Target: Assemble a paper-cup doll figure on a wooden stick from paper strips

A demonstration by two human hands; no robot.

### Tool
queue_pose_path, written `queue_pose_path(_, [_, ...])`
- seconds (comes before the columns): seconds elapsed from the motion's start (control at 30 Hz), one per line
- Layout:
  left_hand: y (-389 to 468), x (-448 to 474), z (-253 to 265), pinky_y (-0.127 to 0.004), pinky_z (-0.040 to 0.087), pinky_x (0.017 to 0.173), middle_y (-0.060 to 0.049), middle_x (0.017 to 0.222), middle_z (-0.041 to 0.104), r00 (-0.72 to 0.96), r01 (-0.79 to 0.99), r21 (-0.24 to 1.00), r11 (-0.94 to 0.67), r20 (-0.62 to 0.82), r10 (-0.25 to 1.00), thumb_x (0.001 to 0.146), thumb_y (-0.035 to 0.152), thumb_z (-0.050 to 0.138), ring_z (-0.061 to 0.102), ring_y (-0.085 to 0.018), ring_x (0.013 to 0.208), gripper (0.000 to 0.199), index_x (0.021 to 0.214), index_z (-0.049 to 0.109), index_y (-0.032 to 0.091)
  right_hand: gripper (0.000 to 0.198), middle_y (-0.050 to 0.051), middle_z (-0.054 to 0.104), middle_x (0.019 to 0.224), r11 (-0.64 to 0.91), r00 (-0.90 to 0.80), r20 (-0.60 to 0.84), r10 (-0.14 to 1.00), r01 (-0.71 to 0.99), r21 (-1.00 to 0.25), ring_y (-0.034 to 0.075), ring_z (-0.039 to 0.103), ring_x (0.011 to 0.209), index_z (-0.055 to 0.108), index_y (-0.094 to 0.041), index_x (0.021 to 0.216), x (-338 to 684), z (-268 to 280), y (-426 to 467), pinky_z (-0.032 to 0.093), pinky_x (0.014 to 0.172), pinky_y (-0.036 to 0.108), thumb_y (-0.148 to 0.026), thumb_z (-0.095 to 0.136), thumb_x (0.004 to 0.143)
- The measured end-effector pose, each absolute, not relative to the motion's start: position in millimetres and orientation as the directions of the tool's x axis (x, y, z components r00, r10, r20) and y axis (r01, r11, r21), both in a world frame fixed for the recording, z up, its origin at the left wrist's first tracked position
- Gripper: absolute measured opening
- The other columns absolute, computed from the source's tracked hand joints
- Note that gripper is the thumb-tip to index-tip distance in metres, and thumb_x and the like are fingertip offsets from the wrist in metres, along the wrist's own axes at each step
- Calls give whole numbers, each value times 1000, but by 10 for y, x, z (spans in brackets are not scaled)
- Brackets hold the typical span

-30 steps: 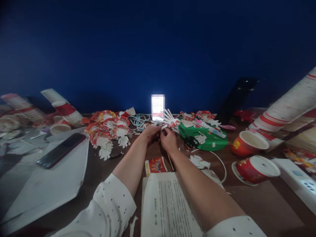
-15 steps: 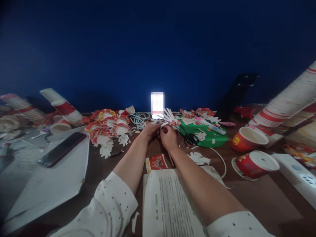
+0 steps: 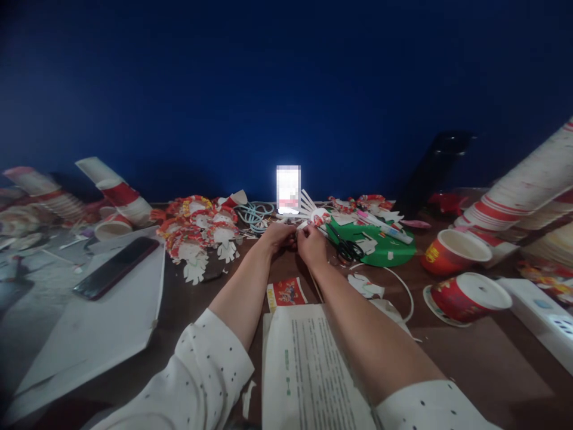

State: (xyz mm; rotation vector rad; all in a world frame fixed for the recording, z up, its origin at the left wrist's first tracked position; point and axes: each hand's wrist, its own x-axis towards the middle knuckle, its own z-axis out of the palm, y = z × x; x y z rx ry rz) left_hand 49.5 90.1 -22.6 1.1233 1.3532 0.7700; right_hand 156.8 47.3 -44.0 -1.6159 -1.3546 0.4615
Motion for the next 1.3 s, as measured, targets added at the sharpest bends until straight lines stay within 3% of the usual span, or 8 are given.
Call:
queue_pose_path(0.17, [857,508,-136,-18,45,53,1,60,59,115,180,916,358,-381,917,80,16,68,55,-8,51,12,71,60,15,20,11,71,73,40,335,354,873,673,-738,22,62,72,60,-21,67,1553,-433,464,45,72,32,-30,51,82])
queue_pose_path(0.57, [836,529,-111,-20,49,58,3,58,55,123,95,922,374,-384,915,80,10,65,53,-8,52,15,69,56,16,26,15,75,90,56,278,357,892,716,-696,27,66,82,70,-16,95,1554,-454,410,44,73,34,-31,50,87])
queue_pose_path(0.8, [855,530,-124,-19,47,56,2,55,54,102,81,914,397,-404,909,79,9,65,53,-8,52,15,68,58,16,25,14,76,92,131,265,412,872,684,-717,27,67,86,72,-17,89,1592,-501,453,48,79,35,-31,51,85])
queue_pose_path(1.17, [864,532,-150,-17,42,50,1,55,54,82,55,915,399,-403,912,78,8,66,50,-7,48,22,61,55,16,30,14,78,93,77,293,373,880,688,-721,27,69,87,77,-18,89,1596,-492,453,50,80,36,-35,52,86])
queue_pose_path(1.3, [838,547,-119,-16,41,48,2,55,53,90,-62,900,432,-426,900,78,4,63,48,-6,46,21,62,56,16,33,14,77,95,106,262,383,886,690,-716,26,69,87,77,-17,92,1614,-490,461,50,80,36,-36,50,87])
